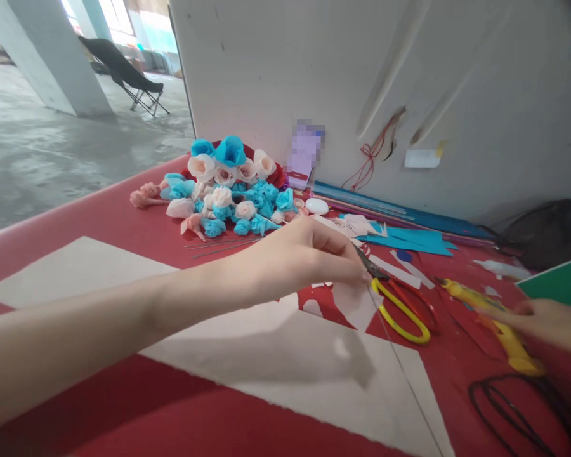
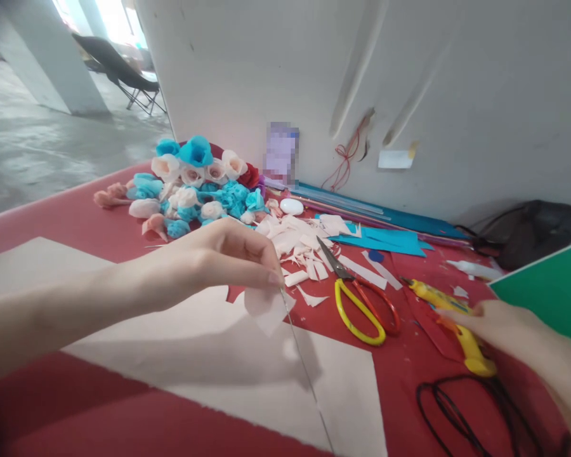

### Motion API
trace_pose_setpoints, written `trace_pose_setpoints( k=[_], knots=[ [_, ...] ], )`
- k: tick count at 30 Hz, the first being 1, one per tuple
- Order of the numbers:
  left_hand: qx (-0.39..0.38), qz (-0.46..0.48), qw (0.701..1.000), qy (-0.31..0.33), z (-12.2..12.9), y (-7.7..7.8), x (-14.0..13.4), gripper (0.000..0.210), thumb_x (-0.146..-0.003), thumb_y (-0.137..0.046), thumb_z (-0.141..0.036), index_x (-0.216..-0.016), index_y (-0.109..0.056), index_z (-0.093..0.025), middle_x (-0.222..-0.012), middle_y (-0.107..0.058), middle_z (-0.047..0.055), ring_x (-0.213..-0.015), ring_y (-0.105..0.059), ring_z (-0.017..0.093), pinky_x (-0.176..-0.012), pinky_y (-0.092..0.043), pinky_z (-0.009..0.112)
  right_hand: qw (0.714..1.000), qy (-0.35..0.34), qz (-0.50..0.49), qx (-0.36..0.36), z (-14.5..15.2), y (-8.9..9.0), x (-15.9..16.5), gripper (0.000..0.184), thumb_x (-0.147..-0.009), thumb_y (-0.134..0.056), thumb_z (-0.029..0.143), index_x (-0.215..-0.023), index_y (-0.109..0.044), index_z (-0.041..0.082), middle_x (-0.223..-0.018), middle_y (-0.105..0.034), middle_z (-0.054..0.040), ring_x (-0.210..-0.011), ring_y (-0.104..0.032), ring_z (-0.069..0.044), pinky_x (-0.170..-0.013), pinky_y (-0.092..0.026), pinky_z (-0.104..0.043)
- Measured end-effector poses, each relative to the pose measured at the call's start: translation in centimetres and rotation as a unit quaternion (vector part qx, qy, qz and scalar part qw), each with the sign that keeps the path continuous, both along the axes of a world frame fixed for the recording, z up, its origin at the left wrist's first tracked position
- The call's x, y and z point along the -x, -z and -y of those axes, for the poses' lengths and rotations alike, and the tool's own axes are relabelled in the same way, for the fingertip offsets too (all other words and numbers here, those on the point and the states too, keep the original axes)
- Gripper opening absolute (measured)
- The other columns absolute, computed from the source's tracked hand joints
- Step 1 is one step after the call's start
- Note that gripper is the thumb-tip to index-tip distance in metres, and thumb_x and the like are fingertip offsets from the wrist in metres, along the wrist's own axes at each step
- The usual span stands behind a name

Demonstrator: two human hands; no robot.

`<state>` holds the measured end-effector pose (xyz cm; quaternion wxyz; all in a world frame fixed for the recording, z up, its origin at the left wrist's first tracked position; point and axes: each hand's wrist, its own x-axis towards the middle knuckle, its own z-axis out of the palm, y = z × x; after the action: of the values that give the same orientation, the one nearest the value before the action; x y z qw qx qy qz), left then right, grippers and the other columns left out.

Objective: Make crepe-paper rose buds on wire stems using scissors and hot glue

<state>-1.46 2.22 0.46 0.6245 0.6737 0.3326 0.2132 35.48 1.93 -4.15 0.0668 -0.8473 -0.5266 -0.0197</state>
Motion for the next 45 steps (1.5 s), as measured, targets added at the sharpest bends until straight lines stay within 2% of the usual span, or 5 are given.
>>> trace_pose_setpoints(
  k=[5,10,15,29,45],
  knots=[
    [0.011,0.021,1.000,0.007,0.4,-0.3,-0.1,0.016,-0.074,-0.057,-0.016,-0.060,-0.061,-0.011,-0.058,-0.059,-0.002,-0.055,-0.050,0.004,-0.047,-0.034,0.013,0.980,-0.101,-0.159,-0.069,2.8,-1.9,7.7,0.046,-0.044,-0.052,0.066,-0.071,-0.063,0.030,-0.085,-0.066,0.0002,-0.078,-0.062,-0.021,-0.061,-0.052,-0.023],
    [0.018,0.044,0.999,0.025,0.6,-0.6,0.0,0.015,-0.075,-0.058,-0.016,-0.062,-0.060,-0.011,-0.055,-0.057,-0.004,-0.055,-0.050,0.003,-0.052,-0.037,0.011,0.845,-0.352,-0.394,-0.080,5.8,-2.5,16.2,0.009,-0.072,-0.061,0.042,-0.074,-0.066,0.034,-0.065,-0.065,0.0049,-0.053,-0.061,-0.012,-0.046,-0.050,-0.012],
    [0.033,0.064,0.996,0.044,0.6,-0.5,0.2,0.011,-0.075,-0.058,-0.015,-0.065,-0.060,-0.012,-0.057,-0.056,-0.005,-0.060,-0.054,0.004,-0.056,-0.041,0.012,0.758,-0.277,-0.590,0.018,5.6,-2.7,18.0,0.010,-0.066,-0.069,0.037,-0.076,-0.068,0.038,-0.067,-0.066,0.0038,-0.057,-0.061,-0.012,-0.047,-0.049,-0.011],
    [0.022,0.084,0.993,0.082,0.1,0.3,0.2,0.011,-0.074,-0.059,-0.019,-0.065,-0.062,-0.014,-0.057,-0.058,-0.005,-0.063,-0.053,0.005,-0.059,-0.042,0.012,0.775,-0.058,-0.623,0.086,6.4,-4.2,19.5,0.013,-0.049,-0.072,0.039,-0.057,-0.064,0.032,-0.054,-0.054,0.0044,-0.054,-0.045,-0.009,-0.052,-0.042,-0.010],
    [0.016,0.030,0.998,0.058,0.5,0.1,0.2,0.015,-0.074,-0.056,-0.019,-0.063,-0.065,-0.015,-0.056,-0.060,-0.003,-0.061,-0.054,0.007,-0.057,-0.042,0.014,0.793,-0.267,-0.545,0.045,5.6,-2.2,18.3,0.012,-0.064,-0.066,0.038,-0.074,-0.067,0.032,-0.065,-0.064,0.0008,-0.052,-0.057,-0.015,-0.043,-0.049,-0.018]
  ],
)
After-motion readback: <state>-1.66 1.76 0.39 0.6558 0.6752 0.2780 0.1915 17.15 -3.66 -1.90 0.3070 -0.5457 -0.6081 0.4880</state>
